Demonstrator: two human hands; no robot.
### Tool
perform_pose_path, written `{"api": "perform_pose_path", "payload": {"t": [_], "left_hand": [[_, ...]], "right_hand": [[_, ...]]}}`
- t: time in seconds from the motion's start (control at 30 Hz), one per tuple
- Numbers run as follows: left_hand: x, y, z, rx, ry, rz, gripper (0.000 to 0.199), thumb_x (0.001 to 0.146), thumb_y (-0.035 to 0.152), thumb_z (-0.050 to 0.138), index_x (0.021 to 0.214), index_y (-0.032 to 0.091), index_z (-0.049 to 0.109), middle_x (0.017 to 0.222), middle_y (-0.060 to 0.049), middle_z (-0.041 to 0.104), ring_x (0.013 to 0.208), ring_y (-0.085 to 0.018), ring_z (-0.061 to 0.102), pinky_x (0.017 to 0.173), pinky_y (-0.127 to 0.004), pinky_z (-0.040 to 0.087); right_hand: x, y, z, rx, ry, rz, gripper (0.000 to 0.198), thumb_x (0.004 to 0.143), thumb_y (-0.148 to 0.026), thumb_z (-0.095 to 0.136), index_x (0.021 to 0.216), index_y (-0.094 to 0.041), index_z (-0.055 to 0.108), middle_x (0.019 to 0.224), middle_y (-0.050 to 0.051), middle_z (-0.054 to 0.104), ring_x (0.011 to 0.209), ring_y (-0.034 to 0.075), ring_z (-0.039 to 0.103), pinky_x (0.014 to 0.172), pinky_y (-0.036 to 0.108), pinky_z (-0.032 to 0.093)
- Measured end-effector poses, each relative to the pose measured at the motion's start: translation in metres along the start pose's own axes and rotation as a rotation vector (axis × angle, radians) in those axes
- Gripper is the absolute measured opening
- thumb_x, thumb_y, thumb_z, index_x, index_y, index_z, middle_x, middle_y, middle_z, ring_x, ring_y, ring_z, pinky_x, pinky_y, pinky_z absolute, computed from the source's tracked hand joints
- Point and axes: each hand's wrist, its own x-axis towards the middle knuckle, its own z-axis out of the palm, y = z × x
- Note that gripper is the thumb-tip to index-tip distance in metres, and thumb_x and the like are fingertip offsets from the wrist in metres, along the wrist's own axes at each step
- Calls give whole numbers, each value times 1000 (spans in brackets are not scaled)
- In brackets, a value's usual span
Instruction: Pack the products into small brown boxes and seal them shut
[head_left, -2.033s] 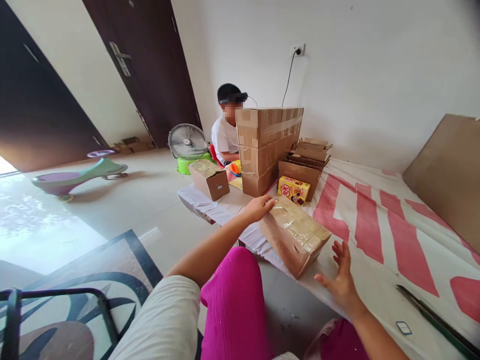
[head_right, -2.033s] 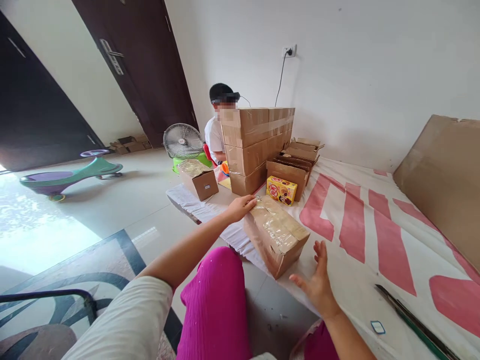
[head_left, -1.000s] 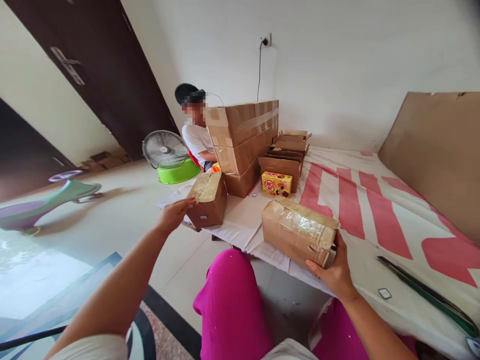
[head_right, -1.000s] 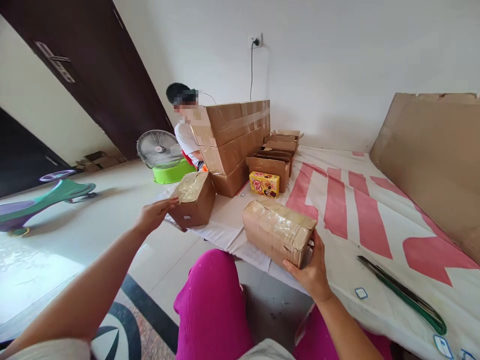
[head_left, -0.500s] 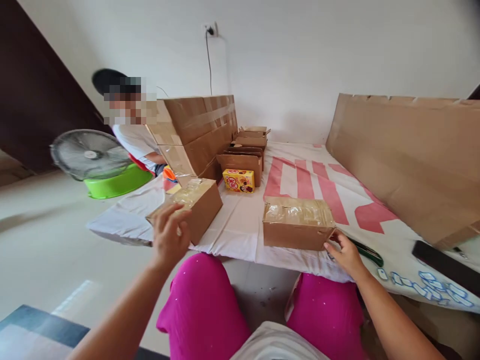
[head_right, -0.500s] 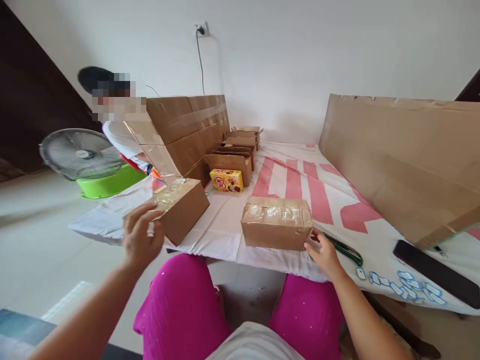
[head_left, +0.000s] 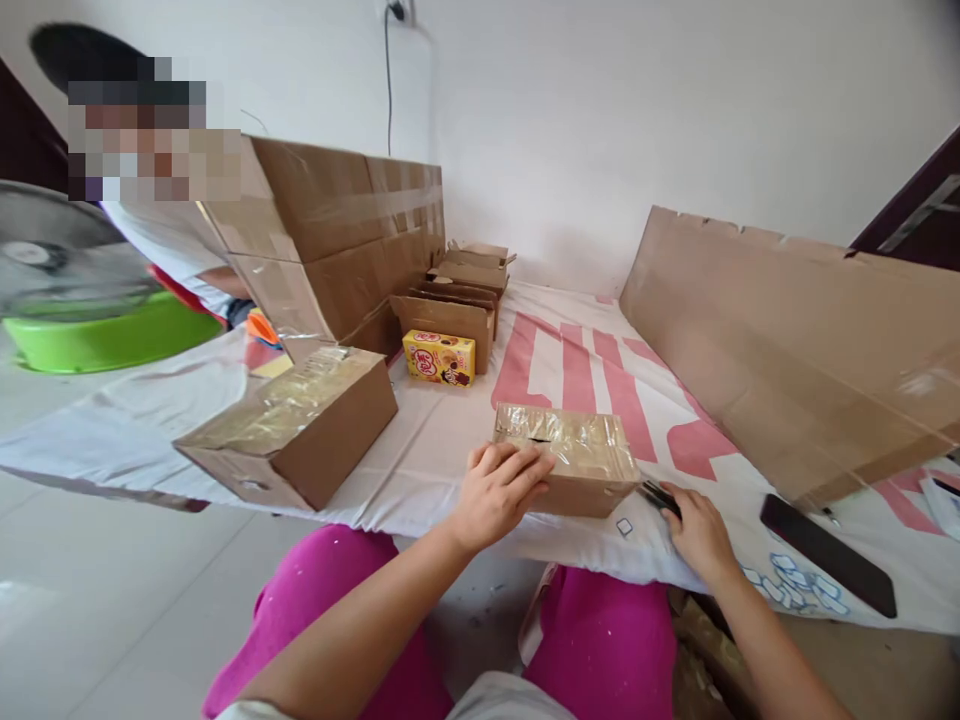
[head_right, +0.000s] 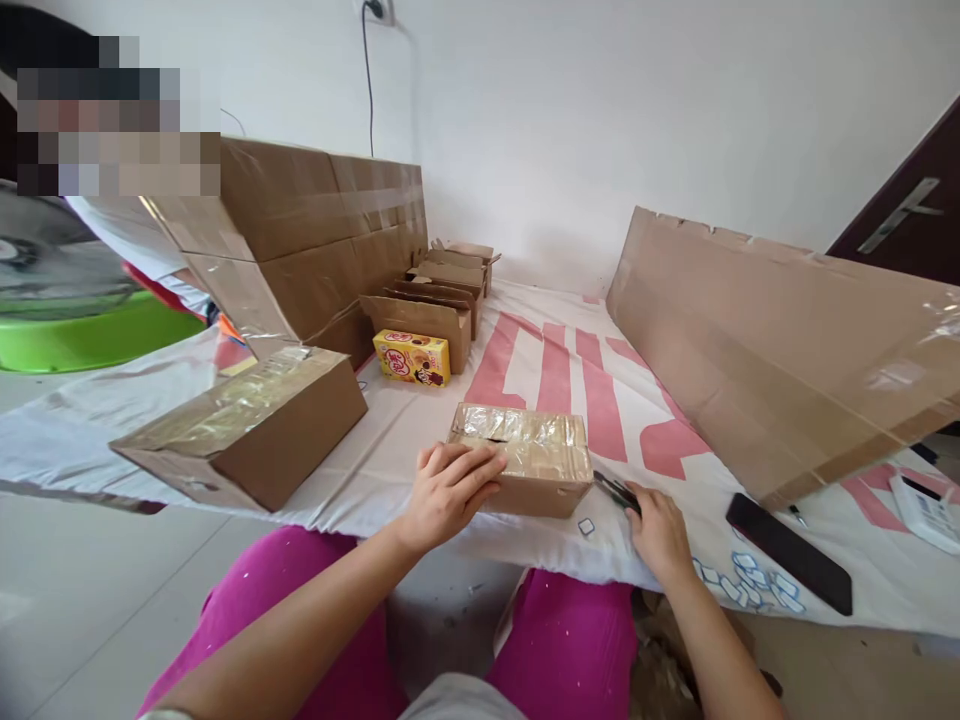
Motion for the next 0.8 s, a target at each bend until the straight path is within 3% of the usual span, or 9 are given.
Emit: {"api": "perform_pose_path", "payload": {"t": [0.13, 0.2, 0.33, 0.43, 0.53, 0.63, 0.8], "left_hand": [[-9, -4, 4, -48, 58, 23, 30, 87, 25, 65, 117, 25, 63, 107, -5, 71, 99, -20, 56, 91, -37, 36], [-10, -4, 5, -63, 80, 16, 31, 86, 22, 65, 117, 23, 63, 104, -6, 70, 100, -21, 56, 92, -38, 37], [-11, -4, 6, -53, 88, 12, 31, 86, 22, 65, 116, 24, 63, 102, -6, 69, 100, -21, 56, 94, -39, 37], [-12, -6, 6, -47, 82, 25, 32, 86, 23, 65, 118, 24, 63, 103, -6, 69, 100, -20, 56, 95, -38, 37], [-13, -8, 7, -38, 82, 28, 33, 86, 23, 65, 119, 24, 62, 104, -5, 69, 101, -20, 56, 96, -38, 37], [-15, -10, 7, -15, 81, 22, 32, 87, 26, 64, 119, 25, 62, 104, -5, 69, 101, -19, 56, 97, -37, 37], [-14, -10, 6, -10, 46, 27, 31, 88, 26, 63, 119, 26, 62, 104, -4, 70, 101, -19, 58, 97, -37, 36]], "right_hand": [[40, -18, -47, 49, 250, -13, 39, 85, -33, 50, 120, -17, 59, 97, 11, 62, 95, 28, 60, 82, 44, 52], [66, -45, -77, 65, 323, -169, 41, 86, -34, 54, 124, -20, 56, 103, 10, 61, 98, 27, 59, 83, 42, 51], [107, -121, -113, -38, 157, -585, 39, 90, -20, 48, 128, -26, 56, 107, 8, 60, 88, 19, 61, 71, 31, 50], [123, -176, -110, -136, 48, -851, 48, 90, -7, 42, 133, -26, 54, 108, 7, 63, 89, 18, 61, 75, 31, 47], [133, -209, -98, -214, 30, -996, 42, 91, -11, 47, 130, -23, 57, 103, 8, 66, 88, 20, 59, 76, 33, 43], [139, -215, -94, -286, 3, -1063, 35, 92, -16, 51, 125, -22, 60, 98, 8, 68, 85, 20, 59, 72, 33, 40], [136, -180, -113, -398, -75, -1117, 37, 90, -8, 48, 122, -21, 61, 96, 6, 70, 79, 17, 58, 70, 32, 35]]}}
